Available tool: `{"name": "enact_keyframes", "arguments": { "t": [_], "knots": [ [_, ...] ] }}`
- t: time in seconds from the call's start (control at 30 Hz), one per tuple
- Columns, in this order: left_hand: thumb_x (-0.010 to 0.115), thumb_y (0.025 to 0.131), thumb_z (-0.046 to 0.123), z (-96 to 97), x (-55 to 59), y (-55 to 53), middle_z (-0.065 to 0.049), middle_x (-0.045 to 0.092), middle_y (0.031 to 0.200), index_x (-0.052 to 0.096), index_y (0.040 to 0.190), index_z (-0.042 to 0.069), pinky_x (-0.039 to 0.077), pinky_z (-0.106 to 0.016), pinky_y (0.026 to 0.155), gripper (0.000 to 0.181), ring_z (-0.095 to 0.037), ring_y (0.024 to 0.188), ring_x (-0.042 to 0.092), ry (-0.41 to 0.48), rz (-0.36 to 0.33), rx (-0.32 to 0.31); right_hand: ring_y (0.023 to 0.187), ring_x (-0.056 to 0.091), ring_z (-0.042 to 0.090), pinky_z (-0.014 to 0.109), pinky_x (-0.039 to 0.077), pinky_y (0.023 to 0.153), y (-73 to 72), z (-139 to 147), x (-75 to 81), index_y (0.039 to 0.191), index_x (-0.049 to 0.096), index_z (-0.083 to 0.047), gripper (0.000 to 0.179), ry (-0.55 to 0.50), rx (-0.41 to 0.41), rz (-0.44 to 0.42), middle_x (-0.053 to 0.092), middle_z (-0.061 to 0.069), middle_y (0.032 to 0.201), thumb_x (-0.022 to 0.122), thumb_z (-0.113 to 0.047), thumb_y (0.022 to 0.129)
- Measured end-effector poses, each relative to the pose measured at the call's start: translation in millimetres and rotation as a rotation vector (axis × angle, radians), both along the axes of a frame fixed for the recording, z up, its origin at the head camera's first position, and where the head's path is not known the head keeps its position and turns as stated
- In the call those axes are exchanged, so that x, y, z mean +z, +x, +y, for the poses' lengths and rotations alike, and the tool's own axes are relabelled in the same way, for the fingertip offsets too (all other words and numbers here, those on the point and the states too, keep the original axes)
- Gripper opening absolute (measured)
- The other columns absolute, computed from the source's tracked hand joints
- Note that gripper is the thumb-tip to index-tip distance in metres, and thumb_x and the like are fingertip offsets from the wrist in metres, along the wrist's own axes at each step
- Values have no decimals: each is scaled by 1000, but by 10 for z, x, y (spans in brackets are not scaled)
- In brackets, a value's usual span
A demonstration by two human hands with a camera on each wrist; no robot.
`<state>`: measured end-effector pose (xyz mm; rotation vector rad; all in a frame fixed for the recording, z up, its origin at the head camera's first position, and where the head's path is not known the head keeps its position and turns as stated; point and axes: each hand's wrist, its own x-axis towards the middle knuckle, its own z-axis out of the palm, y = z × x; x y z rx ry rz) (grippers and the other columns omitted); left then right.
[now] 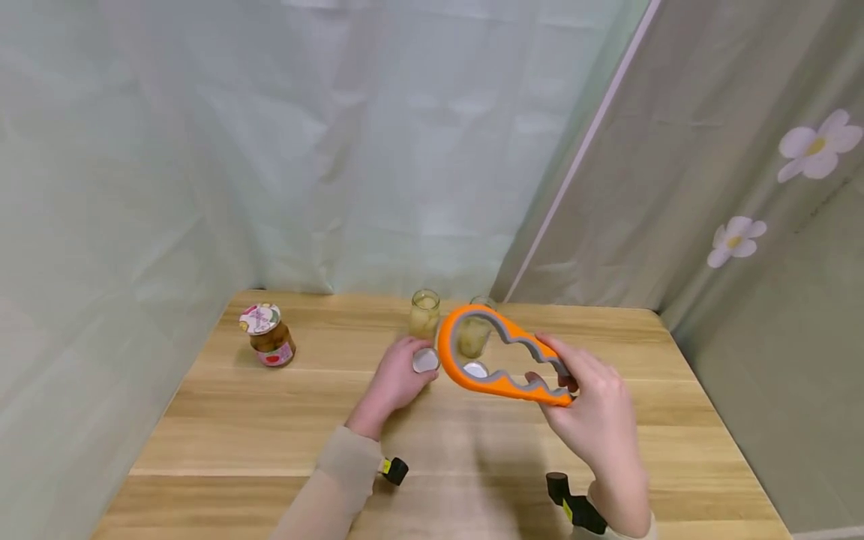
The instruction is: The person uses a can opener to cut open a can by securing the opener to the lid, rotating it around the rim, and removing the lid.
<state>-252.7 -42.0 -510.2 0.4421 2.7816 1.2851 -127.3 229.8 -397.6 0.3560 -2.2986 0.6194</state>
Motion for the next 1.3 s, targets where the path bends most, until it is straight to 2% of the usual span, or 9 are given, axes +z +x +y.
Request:
{"name": "enact_keyframes", "arguments": {
  "t": [0.23, 0.4, 0.77, 1.3],
  "knots": [
    [87, 91, 16, 6, -101, -15, -17, 62, 141, 70, 136, 3, 48, -55, 109, 50, -38, 129, 58, -53, -4, -10, 65, 49, 11, 37, 40, 64, 3, -2, -9, 130, 77, -19, 51, -1, 5, -6, 58, -7, 76, 90, -19, 80],
    [88, 90, 14, -14, -161, -33, -17, 64, 138, 72, 131, 3, 47, -54, 111, 45, -38, 128, 58, -92, 22, -20, 66, 49, 9, 36, 40, 64, -9, -8, -10, 130, 77, -20, 53, 4, 12, -8, 58, -9, 76, 91, -19, 80],
    [88, 86, 4, 1, -206, -54, -16, 65, 138, 73, 131, 4, 43, -55, 114, 47, -39, 132, 55, -87, 34, -63, 66, 50, 8, 35, 40, 66, -5, 1, 18, 132, 76, -20, 55, 19, 21, -20, 60, -9, 77, 91, -19, 79],
    [91, 78, -2, -28, -254, -40, -17, 64, 132, 74, 127, 5, 49, -54, 106, 52, -39, 121, 58, -60, 54, -30, 66, 50, 9, 37, 41, 65, 11, -11, 7, 133, 77, -21, 56, 11, 16, -25, 60, -8, 76, 93, -17, 79]
  ]
}}
